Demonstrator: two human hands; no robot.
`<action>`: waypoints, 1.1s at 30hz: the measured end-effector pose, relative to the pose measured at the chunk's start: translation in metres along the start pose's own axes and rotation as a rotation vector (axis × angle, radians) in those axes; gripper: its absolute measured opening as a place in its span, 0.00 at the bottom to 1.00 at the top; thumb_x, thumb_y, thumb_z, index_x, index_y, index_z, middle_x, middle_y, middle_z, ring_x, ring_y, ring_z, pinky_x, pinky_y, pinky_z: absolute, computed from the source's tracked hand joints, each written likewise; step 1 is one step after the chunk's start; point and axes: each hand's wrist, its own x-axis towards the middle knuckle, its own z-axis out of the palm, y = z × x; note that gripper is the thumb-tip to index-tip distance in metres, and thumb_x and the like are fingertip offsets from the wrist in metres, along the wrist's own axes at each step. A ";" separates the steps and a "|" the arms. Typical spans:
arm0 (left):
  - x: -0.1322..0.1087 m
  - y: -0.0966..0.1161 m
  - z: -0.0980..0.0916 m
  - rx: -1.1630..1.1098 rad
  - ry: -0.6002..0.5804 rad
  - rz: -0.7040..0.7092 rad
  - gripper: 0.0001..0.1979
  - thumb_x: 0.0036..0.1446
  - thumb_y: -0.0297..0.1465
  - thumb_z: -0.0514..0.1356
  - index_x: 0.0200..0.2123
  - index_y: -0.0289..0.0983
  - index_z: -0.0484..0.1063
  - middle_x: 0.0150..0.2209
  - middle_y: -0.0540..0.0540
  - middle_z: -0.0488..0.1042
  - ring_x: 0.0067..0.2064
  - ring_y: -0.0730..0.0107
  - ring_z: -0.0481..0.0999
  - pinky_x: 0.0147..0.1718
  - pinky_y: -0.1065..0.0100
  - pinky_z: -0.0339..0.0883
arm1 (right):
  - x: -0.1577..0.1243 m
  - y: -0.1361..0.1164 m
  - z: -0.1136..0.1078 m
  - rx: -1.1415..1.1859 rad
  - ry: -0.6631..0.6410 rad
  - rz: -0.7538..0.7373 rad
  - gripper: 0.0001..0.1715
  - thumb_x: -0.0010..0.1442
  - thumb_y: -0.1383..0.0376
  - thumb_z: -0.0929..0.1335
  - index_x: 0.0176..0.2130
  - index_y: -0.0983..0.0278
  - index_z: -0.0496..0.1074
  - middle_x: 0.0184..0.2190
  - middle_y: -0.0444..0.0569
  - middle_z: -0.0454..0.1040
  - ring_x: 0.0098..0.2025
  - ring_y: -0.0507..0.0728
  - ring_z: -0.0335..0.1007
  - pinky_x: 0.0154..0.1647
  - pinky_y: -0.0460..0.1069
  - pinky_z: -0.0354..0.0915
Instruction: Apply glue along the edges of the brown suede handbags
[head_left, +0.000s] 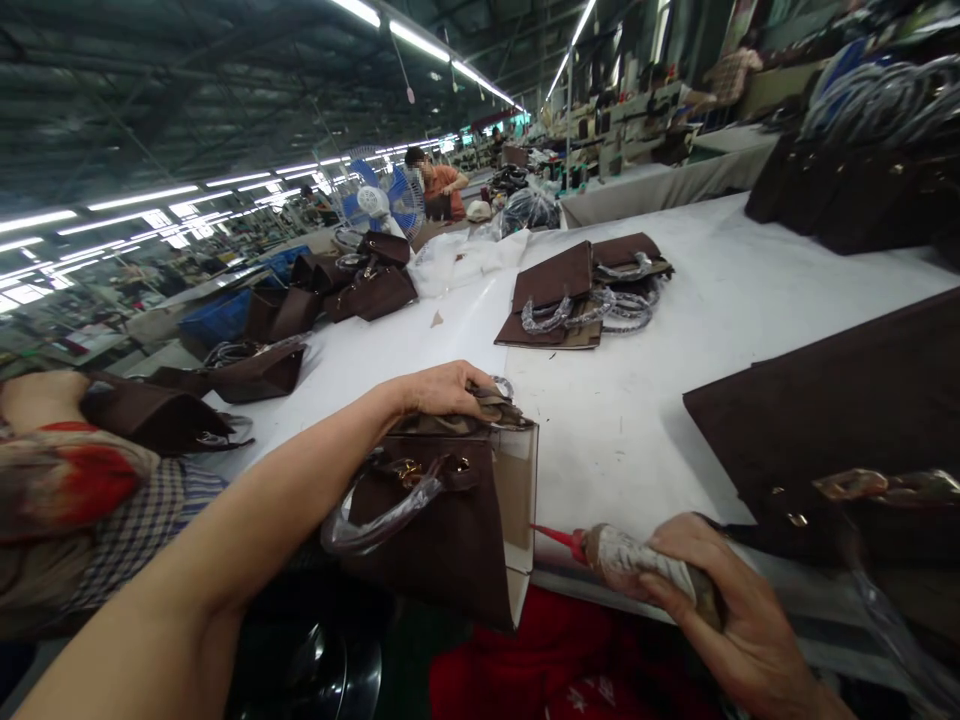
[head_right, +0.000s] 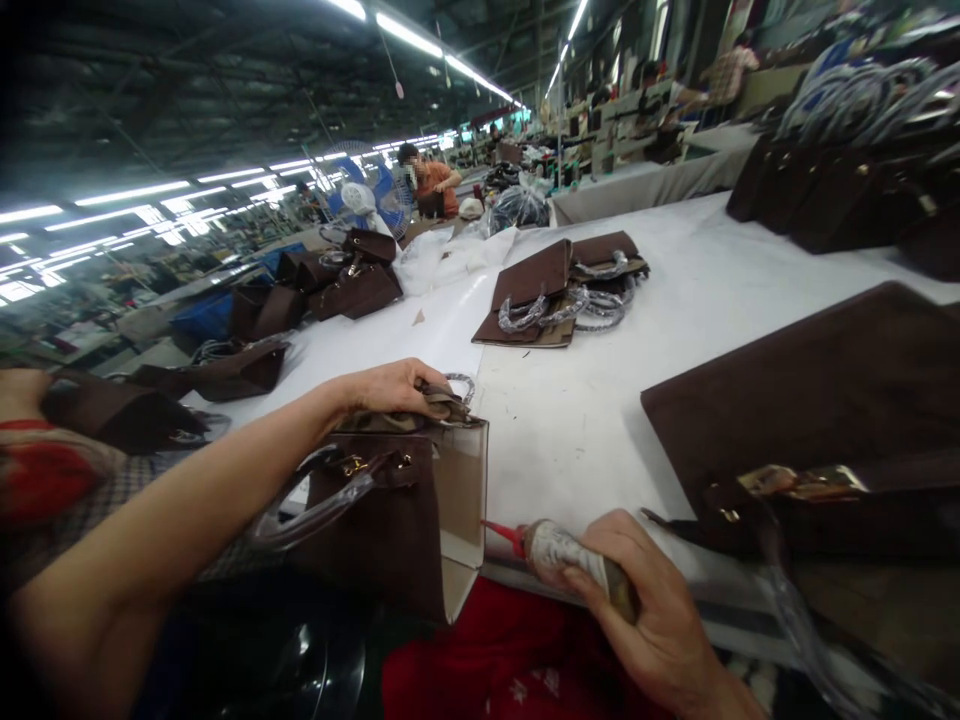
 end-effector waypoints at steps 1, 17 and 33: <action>-0.006 0.008 -0.002 0.026 0.006 0.004 0.15 0.46 0.39 0.70 0.36 0.36 0.82 0.28 0.52 0.77 0.27 0.76 0.69 0.27 0.74 0.62 | 0.001 0.001 -0.001 0.000 0.014 -0.002 0.07 0.66 0.68 0.69 0.45 0.58 0.71 0.34 0.47 0.74 0.35 0.57 0.74 0.34 0.48 0.71; 0.003 0.024 0.029 0.412 0.441 0.184 0.12 0.54 0.28 0.64 0.42 0.41 0.83 0.40 0.48 0.83 0.43 0.63 0.79 0.43 0.66 0.67 | 0.015 0.016 0.001 -0.154 0.148 0.039 0.02 0.67 0.63 0.69 0.41 0.58 0.71 0.32 0.47 0.73 0.33 0.57 0.73 0.32 0.49 0.71; -0.024 0.000 0.059 0.363 0.497 0.191 0.10 0.56 0.33 0.67 0.43 0.46 0.83 0.42 0.51 0.83 0.42 0.64 0.80 0.41 0.66 0.68 | 0.029 0.051 0.019 -0.125 0.060 0.417 0.16 0.64 0.50 0.69 0.35 0.59 0.71 0.26 0.42 0.71 0.27 0.54 0.67 0.28 0.48 0.64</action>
